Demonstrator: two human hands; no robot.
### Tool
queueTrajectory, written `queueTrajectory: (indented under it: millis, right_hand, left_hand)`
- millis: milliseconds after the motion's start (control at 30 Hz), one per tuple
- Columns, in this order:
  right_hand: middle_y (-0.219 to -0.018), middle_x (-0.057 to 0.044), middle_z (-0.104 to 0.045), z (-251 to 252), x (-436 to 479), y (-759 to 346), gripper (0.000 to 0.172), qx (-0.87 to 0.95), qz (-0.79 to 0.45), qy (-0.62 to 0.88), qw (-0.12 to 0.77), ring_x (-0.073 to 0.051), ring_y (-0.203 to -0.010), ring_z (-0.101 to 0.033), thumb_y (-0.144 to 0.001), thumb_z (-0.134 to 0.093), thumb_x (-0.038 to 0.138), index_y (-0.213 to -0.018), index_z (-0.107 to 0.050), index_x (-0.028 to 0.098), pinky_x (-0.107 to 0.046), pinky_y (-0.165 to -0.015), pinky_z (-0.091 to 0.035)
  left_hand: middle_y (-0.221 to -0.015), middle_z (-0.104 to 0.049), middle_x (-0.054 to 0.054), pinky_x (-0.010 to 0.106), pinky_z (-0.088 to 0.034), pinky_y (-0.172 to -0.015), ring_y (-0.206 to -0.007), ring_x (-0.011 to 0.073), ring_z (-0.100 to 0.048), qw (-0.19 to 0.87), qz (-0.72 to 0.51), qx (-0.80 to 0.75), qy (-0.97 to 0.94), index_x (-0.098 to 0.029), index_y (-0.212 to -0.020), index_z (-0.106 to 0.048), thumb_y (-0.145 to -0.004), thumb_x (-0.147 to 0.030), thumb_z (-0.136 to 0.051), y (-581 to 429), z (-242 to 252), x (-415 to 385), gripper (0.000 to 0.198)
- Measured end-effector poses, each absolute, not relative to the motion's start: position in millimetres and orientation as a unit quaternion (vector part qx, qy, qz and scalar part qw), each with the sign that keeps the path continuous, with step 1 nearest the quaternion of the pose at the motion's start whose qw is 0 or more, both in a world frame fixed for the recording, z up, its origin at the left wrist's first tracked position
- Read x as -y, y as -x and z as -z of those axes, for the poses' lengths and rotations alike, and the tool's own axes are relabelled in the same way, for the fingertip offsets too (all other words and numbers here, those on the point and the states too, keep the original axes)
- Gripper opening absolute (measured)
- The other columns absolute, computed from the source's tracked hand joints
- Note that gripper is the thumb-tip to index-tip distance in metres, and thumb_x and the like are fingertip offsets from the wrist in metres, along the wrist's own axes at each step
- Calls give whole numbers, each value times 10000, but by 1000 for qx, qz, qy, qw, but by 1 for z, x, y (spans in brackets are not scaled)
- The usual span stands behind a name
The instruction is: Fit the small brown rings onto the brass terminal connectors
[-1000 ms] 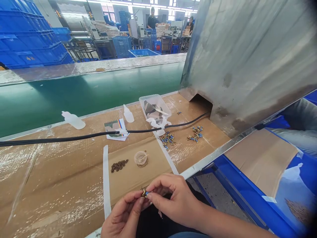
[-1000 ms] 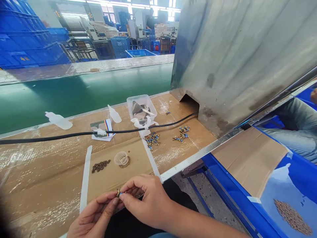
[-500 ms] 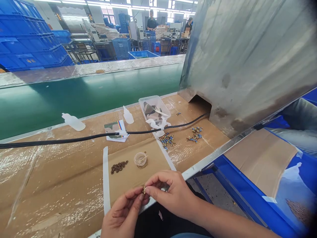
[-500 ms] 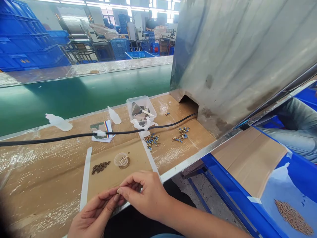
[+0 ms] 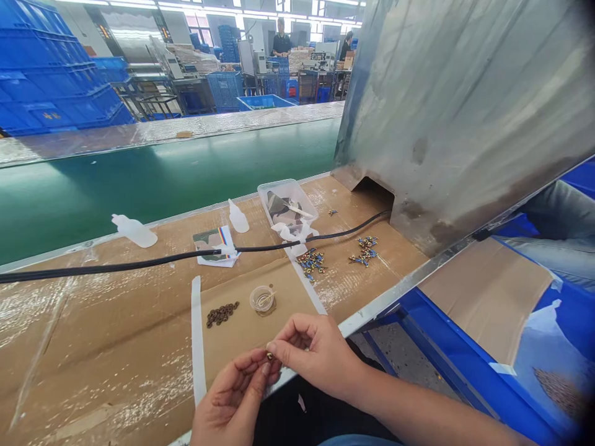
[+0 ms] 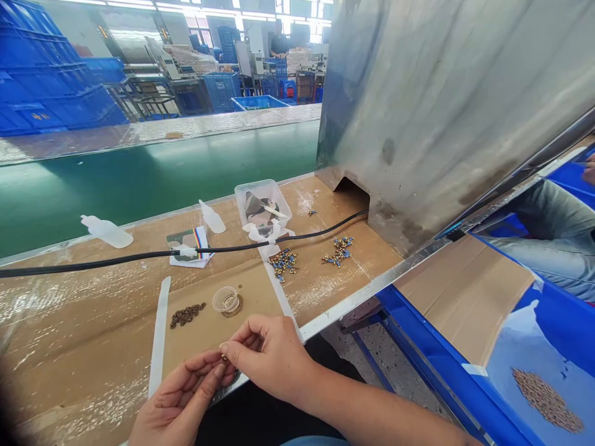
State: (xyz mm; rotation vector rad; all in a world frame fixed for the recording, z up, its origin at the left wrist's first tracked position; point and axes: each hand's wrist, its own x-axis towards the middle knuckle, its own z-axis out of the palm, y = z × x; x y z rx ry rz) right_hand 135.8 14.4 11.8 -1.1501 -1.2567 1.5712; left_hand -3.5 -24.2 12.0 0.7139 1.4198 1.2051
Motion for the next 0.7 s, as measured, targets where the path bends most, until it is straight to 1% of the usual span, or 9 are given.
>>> queueTrajectory:
  millis: [133, 300, 367, 433, 567, 633, 700]
  right_hand:
    - [-628, -28, -702, -16, -14, -135, 254, 488, -635, 442, 404, -173, -606, -697, -760, -703, 380, -721, -627, 141, -246, -567, -528]
    - [-632, -35, -709, -18, -13, -136, 172, 511, -605, 460, 402, -168, -602, -699, -783, -675, 286, -708, -639, 136, -227, -550, -516]
    - [-629, -38, -712, -19, -13, -136, 152, 515, -602, 460, 400, -169, -605, -700, -789, -661, 262, -709, -641, 135, -223, -548, -514]
    - [-628, -41, -715, -21, -13, -136, 146, 520, -597, 460, 401, -169, -605, -700, -793, -653, 250, -706, -646, 134, -221, -549, -512]
    - [-655, -50, -725, -21, -13, -137, 142, 543, -572, 474, 391, -172, -617, -699, -798, -649, 247, -712, -661, 135, -223, -556, -508]
    - [-668, -50, -728, -21, -13, -137, 144, 553, -563, 479, 384, -172, -627, -698, -803, -648, 254, -723, -668, 136, -222, -560, -508]
    - [-678, -47, -729, -21, -12, -138, 145, 565, -556, 474, 383, -163, -630, -696, -815, -640, 253, -736, -673, 137, -213, -565, -505]
  left_hand:
    - [-809, -757, 63, 305, -554, -743, -700, 208, -696, 546, -503, -598, -301, -191, -809, -741, -576, -355, -814, 1, -13, 25, 294]
    - [-816, -754, 57, 271, -550, -730, -699, 188, -691, 530, -518, -601, -299, -190, -816, -732, -606, -343, -799, 1, -13, 26, 268]
    - [-791, -754, 57, 266, -553, -718, -701, 192, -694, 540, -506, -602, -302, -190, -799, -734, -582, -348, -814, 1, -13, 26, 280]
    - [-783, -755, 59, 269, -555, -723, -714, 201, -698, 545, -498, -603, -302, -191, -797, -737, -566, -353, -824, 3, -14, 25, 296]
    - [-820, -760, 65, 279, -551, -758, -760, 213, -703, 552, -490, -602, -303, -195, -827, -739, -578, -370, -815, 6, -13, 22, 313]
    - [-811, -761, 70, 280, -555, -755, -767, 220, -704, 568, -475, -598, -306, -191, -812, -739, -561, -379, -823, 7, -13, 22, 324]
    - [-826, -762, 69, 275, -553, -760, -796, 225, -704, 566, -480, -599, -301, -189, -824, -732, -573, -368, -819, 7, -12, 22, 320]
